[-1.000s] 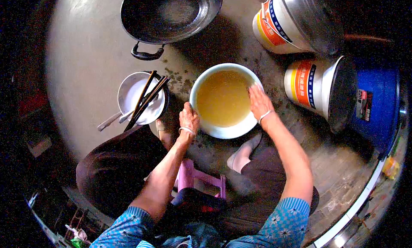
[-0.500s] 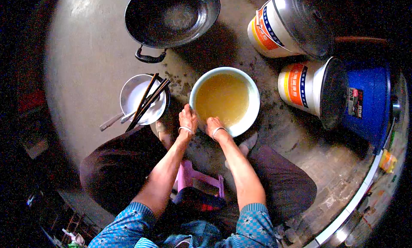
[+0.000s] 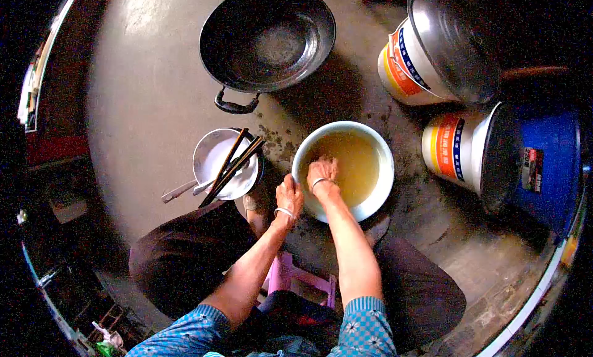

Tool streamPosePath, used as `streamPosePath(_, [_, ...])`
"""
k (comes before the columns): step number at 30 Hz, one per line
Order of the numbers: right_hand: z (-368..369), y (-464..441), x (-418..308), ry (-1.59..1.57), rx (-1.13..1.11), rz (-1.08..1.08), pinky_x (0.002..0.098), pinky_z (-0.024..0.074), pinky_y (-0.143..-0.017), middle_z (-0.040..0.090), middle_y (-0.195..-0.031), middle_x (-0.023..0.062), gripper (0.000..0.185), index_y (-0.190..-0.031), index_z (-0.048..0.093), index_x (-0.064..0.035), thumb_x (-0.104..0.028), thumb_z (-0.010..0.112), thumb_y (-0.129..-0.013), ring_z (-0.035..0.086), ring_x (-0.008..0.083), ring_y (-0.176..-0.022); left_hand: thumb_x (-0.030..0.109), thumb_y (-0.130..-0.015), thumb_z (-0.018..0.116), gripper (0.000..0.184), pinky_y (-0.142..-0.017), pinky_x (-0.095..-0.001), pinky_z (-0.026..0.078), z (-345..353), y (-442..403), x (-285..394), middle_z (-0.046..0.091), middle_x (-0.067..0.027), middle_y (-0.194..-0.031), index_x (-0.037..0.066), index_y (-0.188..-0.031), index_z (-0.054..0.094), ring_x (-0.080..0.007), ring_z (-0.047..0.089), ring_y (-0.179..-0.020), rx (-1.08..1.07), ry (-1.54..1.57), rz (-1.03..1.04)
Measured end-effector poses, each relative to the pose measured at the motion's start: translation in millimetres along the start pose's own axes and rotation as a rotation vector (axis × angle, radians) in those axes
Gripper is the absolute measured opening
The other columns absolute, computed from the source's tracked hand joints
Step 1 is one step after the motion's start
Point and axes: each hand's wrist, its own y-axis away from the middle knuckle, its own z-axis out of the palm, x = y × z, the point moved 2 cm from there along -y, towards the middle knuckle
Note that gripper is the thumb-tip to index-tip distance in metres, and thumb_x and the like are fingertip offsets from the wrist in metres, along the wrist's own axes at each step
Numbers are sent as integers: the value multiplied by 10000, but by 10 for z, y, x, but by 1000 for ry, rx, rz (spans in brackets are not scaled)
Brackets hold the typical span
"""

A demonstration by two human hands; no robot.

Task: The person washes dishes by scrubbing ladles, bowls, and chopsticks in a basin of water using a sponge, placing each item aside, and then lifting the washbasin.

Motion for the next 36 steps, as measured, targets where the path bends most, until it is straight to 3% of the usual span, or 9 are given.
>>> streamPosePath(1, [-145, -27, 73, 53, -176, -16, 460, 333, -935, 586, -1086, 160, 263, -960, 669, -64, -177, 549, -755, 524, 271, -1073, 137, -828, 491, 144, -632, -529, 463, 4, 2, -10, 595, -270, -726, 0, -867, 509, -449, 586, -709, -6, 7, 8])
streamPosePath(6, [11, -58, 632, 192, 97, 9, 471, 296, -991, 532, -1179, 143, 332, -1055, 624, -66, -178, 612, -742, 500, 266, -1103, 142, -830, 494, 144, -653, -537, 452, 8, -11, -1, 596, -269, -746, 11, -887, 510, -457, 576, -728, -17, 38, -25])
streamPosePath(11, [81, 248, 933, 126, 71, 153, 494, 262, -1017, 511, -1186, 118, 355, -1066, 619, -82, -165, 629, -721, 461, 271, -1136, 86, -797, 515, 157, -624, -487, 461, -9, -16, 1, 601, -249, -742, -10, -917, 548, -432, 589, -702, 28, 60, 25])
streamPosePath(13, [122, 384, 942, 139, 1, 206, 494, 255, -1011, 495, -1222, 129, 390, -1076, 622, -93, -259, 664, -726, 420, 297, -1181, 130, -820, 482, 152, -659, -517, 461, -34, -13, 41, 605, -267, -759, -14, -854, 518, -448, 585, -730, 14, 65, 29])
streamPosePath(19, [364, 686, 654, 86, 7, 279, 464, 333, -928, 613, -1050, 111, 252, -965, 661, -101, -213, 630, -742, 518, 288, -1060, 131, -814, 485, 156, -662, -508, 465, -4, -28, 13, 604, -266, -758, -21, -836, 515, -439, 589, -737, 16, 20, 45])
streamPosePath(25, [434, 598, 276, -285, 29, 284, 426, 415, -883, 652, -940, 156, 191, -866, 687, -113, -182, 607, -708, 612, 297, -934, 147, -812, 501, 185, -670, -493, 468, -19, -28, -24, 608, -257, -765, -13, -894, 543, -440, 588, -751, -3, 108, 37])
streamPosePath(28, [303, 523, 295, -703, 175, 230, 343, 523, -647, 672, -751, 136, 199, -832, 704, -83, -187, 656, -670, 661, 240, -687, 160, -817, 502, 208, -696, -492, 464, -97, 61, 24, 613, -254, -804, -8, -930, 547, -428, 589, -786, -7, 84, 41])
streamPosePath(33, [-14, 648, 654, -1294, 353, 209, 257, 517, -562, 651, -658, 99, 90, -751, 649, 43, -28, 642, -695, 626, 149, -573, 194, -809, 525, 242, -743, -475, 474, -188, 237, 37, 607, -237, -909, 1, -954, 507, -400, 588, -873, -74, -81, -52])
streamPosePath(36, [-327, 863, 694, -1752, 397, 201, 262, 498, -581, 658, -662, 73, 68, -666, 665, 4, -64, 657, -667, 620, 122, -605, 203, -799, 545, 272, -763, -474, 472, -304, 340, 123, 561, -232, -981, 0, -970, 487, -400, 565, -919, -97, -118, -67])
